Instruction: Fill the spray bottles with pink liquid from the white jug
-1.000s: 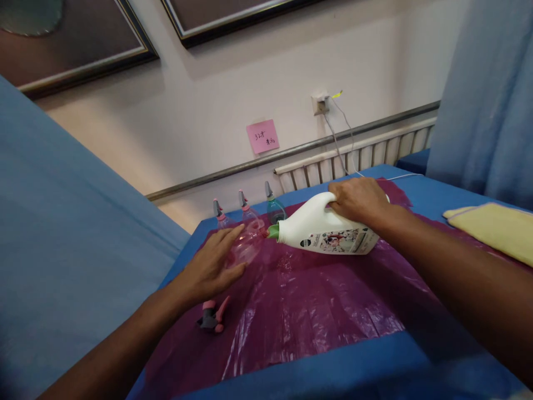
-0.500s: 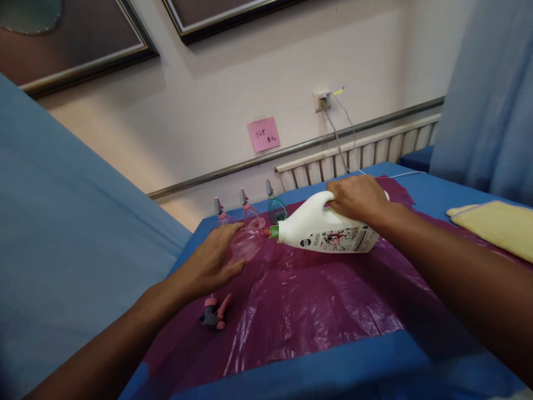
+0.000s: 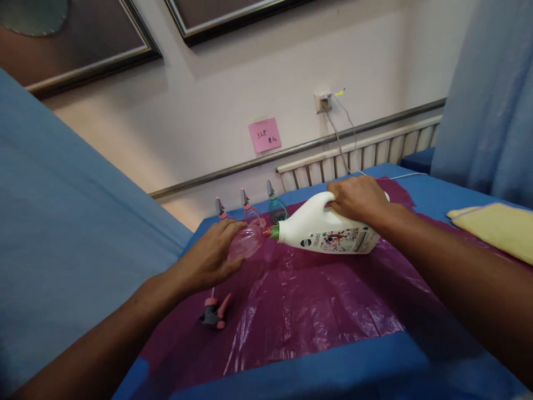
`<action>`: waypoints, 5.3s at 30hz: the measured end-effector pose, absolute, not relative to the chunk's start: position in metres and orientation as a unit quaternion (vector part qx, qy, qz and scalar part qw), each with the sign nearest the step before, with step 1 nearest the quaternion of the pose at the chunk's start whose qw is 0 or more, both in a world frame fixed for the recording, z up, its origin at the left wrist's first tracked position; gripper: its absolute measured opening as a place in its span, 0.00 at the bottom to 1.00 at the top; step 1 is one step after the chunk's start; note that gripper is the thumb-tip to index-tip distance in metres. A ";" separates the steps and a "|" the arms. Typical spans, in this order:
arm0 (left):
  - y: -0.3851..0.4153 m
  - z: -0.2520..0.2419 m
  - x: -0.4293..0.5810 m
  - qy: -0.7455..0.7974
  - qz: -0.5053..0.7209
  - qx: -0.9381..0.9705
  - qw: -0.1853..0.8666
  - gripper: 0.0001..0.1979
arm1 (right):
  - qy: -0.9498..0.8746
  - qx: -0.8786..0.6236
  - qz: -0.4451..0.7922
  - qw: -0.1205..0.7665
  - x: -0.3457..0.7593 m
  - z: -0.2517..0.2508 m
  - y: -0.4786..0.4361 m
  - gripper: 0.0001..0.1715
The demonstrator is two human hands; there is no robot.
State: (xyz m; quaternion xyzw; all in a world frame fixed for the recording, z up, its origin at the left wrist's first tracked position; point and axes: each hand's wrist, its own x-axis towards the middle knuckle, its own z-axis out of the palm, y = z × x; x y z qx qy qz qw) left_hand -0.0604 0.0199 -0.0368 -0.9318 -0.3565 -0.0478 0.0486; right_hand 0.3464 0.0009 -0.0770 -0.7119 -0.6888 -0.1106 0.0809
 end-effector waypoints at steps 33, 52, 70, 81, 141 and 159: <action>0.021 -0.017 -0.043 -0.351 0.026 -0.929 0.110 0.38 | -0.695 -0.707 -0.118 0.051 0.338 -0.073 0.002 0.24; 0.017 -0.007 -0.028 -0.365 0.081 -0.916 0.143 0.38 | -0.694 -0.710 -0.115 0.035 0.334 -0.072 0.001 0.23; 0.011 0.007 -0.014 -0.372 0.120 -0.908 0.151 0.38 | -0.695 -0.709 -0.115 0.037 0.338 -0.073 0.004 0.26; 0.014 0.007 -0.011 -0.357 0.120 -0.912 0.165 0.38 | -0.693 -0.711 -0.113 0.035 0.338 -0.074 0.004 0.26; 0.025 0.027 0.015 -0.291 0.065 -0.924 0.241 0.33 | -0.669 -0.734 -0.090 0.080 0.364 -0.081 0.004 0.24; 0.020 -0.072 -0.003 -0.452 -0.239 -0.854 -0.098 0.47 | -0.610 -0.776 -0.092 0.135 0.407 -0.099 -0.004 0.24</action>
